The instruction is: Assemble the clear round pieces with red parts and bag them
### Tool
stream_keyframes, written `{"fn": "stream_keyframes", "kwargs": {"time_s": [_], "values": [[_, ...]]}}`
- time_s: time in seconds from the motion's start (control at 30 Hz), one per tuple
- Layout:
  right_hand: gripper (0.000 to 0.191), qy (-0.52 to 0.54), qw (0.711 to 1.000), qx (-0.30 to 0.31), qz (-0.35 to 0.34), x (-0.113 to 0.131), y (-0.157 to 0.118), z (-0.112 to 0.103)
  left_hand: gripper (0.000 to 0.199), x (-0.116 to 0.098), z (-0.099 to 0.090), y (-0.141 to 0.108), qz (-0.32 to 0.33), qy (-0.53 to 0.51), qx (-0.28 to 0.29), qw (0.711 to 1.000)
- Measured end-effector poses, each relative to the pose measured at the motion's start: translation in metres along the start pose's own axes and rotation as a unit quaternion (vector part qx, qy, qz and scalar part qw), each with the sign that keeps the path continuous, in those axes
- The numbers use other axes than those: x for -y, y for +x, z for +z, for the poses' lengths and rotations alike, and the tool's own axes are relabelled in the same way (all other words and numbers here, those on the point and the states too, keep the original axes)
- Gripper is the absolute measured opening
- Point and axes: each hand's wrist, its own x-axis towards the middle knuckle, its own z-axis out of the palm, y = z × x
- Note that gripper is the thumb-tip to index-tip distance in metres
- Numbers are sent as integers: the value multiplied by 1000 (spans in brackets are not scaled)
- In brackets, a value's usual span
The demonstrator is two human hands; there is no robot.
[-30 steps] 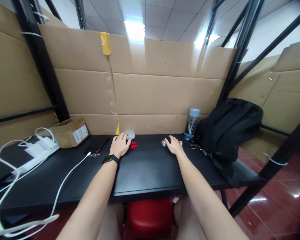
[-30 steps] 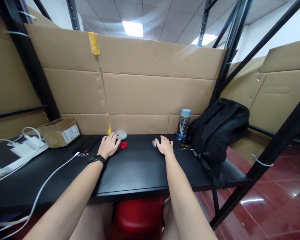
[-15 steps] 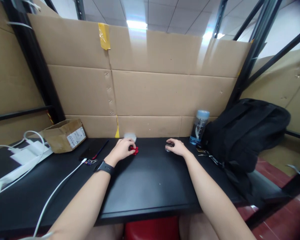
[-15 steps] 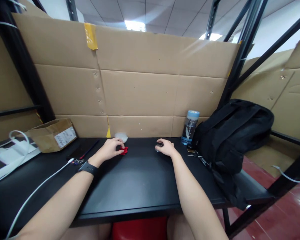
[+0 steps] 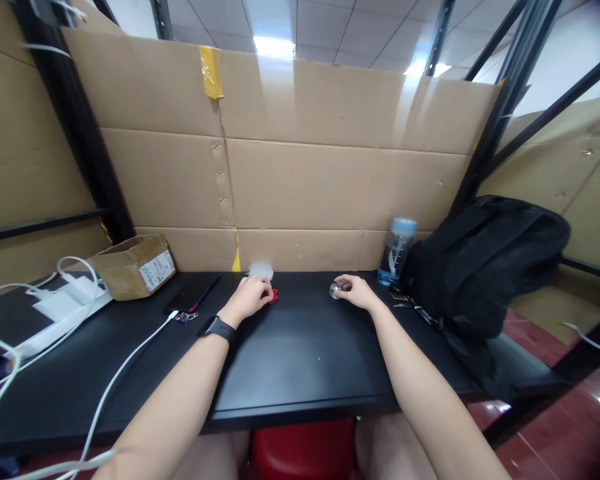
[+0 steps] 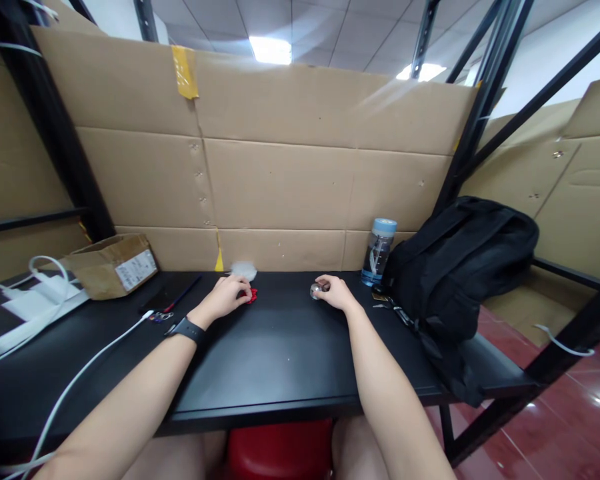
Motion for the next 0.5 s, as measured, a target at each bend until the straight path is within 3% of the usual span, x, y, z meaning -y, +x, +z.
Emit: {"fn": "stream_keyframes", "kwargs": {"time_s": [0.27,0.5], "values": [[37,30,995,-92,-28,14,1,0,10,-24,-5,7,-14,-97,-82,992],[42,193,978,-34,-73,63,-10,34,11,-64,-5,10,-24,-108,-142,984]]}}
